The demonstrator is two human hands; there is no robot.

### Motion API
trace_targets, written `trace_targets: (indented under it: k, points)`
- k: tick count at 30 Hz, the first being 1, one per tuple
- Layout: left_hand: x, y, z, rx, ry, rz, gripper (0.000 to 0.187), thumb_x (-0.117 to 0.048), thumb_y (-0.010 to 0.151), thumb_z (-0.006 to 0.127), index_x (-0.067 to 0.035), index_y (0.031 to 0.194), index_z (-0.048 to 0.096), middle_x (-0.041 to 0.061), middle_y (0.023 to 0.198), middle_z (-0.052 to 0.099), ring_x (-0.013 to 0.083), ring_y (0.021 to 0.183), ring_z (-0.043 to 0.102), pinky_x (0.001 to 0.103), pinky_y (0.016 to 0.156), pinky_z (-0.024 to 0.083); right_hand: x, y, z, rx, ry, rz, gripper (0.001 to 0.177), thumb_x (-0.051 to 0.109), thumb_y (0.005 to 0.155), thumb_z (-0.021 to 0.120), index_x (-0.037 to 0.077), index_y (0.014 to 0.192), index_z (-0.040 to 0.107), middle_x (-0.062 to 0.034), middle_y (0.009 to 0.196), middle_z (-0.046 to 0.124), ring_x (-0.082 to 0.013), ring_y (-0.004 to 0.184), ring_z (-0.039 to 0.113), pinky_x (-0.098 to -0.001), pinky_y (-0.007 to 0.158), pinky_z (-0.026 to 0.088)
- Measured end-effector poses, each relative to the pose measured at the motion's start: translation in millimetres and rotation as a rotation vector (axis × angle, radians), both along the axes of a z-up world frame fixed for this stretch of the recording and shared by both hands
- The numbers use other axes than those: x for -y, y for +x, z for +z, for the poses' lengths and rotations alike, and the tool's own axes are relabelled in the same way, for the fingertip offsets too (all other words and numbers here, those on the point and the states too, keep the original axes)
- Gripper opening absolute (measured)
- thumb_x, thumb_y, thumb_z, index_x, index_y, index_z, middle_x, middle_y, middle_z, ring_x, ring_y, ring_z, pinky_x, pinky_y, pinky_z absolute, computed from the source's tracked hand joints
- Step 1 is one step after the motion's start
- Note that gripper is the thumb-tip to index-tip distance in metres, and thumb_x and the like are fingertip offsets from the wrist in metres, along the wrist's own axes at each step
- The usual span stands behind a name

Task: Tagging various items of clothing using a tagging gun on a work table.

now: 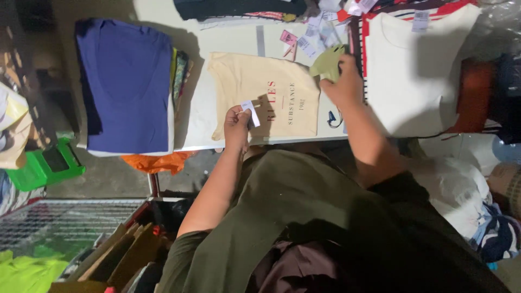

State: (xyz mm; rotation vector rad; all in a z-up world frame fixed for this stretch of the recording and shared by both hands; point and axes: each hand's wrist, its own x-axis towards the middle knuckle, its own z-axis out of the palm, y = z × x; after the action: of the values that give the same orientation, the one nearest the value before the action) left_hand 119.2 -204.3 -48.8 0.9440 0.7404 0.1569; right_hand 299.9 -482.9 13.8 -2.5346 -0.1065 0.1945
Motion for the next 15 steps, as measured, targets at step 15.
trace_targets:
  k: [15]
  points:
    - [-9.1,11.5,42.2,0.141,-0.021,0.056,0.016,0.004,0.093,0.065,-0.004,0.107,0.063,0.004,0.090,0.070,0.0082,0.077,0.063,0.024,0.069,0.053,-48.1,-54.7,85.2,-0.502,1.471,0.194,0.066,0.009,0.079,0.054,-0.001,0.144,0.047,-0.0187,0.104,0.069,-0.0302,0.098,0.071,-0.0477,0.094,0.060]
